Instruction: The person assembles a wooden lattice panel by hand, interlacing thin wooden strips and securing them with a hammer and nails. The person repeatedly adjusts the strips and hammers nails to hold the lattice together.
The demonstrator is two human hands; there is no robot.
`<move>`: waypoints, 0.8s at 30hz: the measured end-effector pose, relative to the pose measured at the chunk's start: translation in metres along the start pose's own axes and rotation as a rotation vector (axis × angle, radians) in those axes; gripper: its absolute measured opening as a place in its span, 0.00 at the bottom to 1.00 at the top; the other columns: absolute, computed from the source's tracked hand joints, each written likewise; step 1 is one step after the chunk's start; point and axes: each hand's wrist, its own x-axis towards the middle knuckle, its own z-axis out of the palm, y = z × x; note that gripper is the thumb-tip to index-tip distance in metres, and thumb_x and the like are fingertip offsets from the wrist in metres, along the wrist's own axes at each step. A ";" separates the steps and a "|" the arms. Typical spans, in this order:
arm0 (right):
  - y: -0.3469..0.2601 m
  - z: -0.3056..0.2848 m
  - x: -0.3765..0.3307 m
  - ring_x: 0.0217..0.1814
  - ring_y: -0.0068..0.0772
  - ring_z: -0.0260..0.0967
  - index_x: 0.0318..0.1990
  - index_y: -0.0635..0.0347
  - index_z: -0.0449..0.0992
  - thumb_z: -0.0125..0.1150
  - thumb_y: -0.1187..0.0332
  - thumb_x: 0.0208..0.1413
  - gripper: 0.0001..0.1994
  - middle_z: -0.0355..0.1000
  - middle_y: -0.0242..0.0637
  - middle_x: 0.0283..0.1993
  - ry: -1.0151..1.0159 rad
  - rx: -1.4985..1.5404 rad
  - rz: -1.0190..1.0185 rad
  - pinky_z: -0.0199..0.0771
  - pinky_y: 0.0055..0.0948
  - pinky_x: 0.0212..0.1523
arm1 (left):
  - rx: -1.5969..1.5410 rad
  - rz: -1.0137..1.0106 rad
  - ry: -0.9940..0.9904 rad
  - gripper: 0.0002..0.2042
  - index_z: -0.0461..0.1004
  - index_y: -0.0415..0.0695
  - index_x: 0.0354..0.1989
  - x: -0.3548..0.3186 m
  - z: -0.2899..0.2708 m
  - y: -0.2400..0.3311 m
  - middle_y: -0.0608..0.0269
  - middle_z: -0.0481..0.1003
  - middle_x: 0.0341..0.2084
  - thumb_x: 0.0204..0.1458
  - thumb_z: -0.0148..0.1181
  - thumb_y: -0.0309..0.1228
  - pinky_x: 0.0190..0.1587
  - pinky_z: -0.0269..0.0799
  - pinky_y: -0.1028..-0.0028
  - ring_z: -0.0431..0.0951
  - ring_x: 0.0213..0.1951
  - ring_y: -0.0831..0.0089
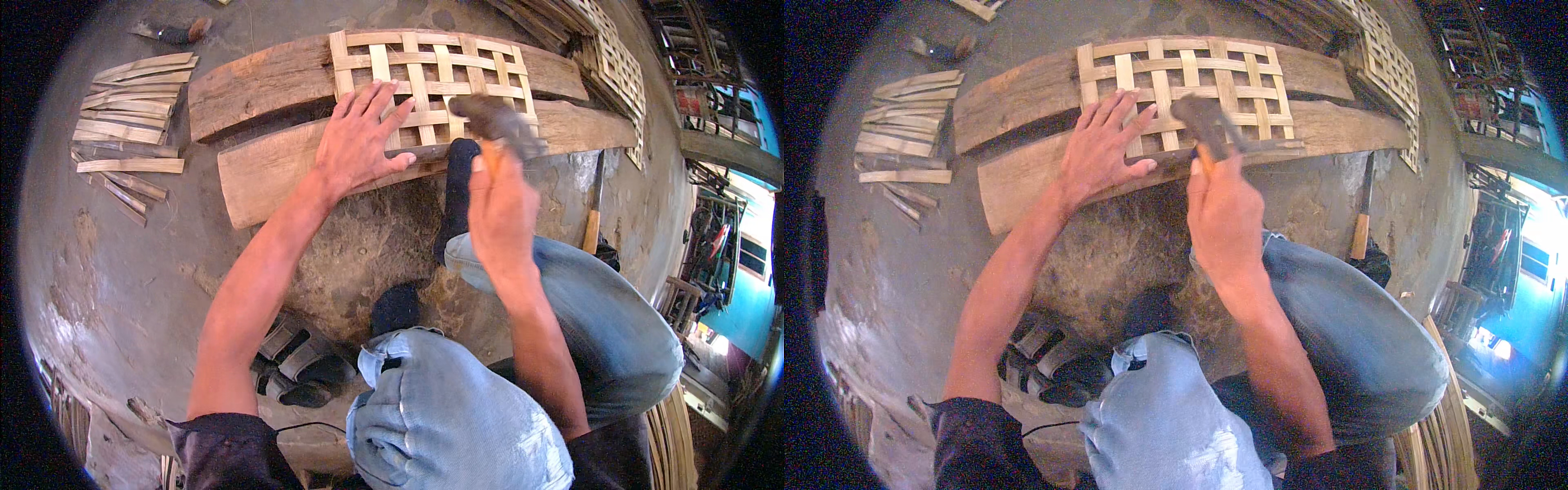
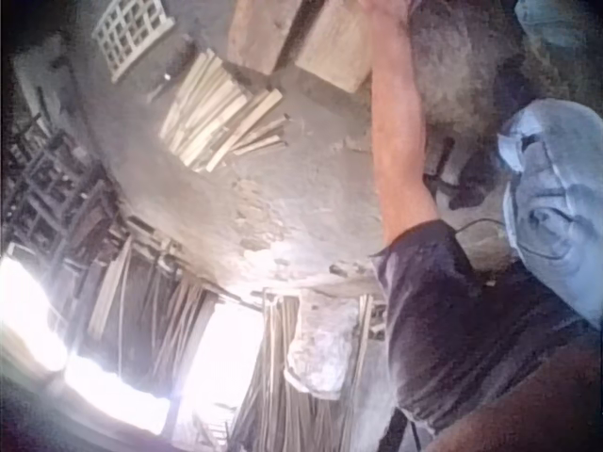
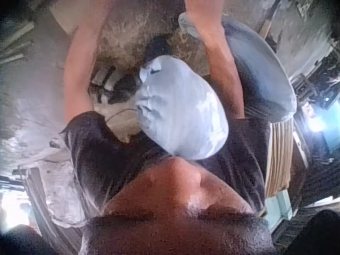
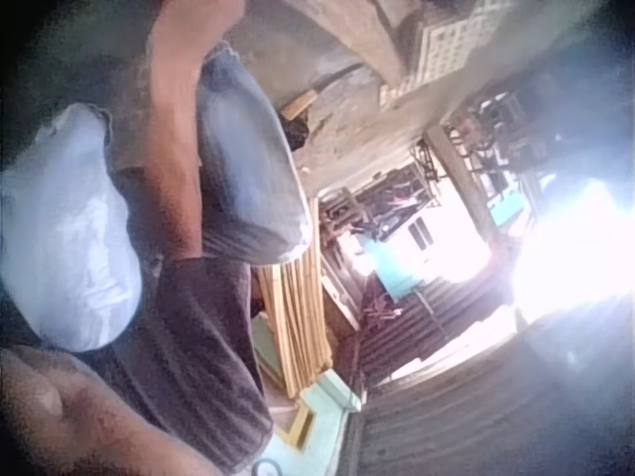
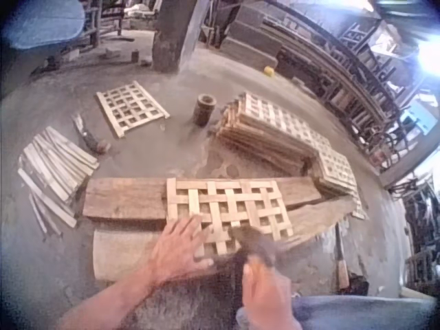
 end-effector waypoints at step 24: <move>-0.011 0.048 -0.031 0.33 0.53 0.78 0.42 0.60 0.63 0.56 0.62 0.64 0.12 0.73 0.48 0.36 -0.164 -0.232 0.084 0.81 0.47 0.30 | 0.076 0.009 0.016 0.36 0.57 0.48 0.72 0.004 0.010 -0.013 0.61 0.58 0.71 0.56 0.61 0.45 0.72 0.53 0.59 0.55 0.72 0.63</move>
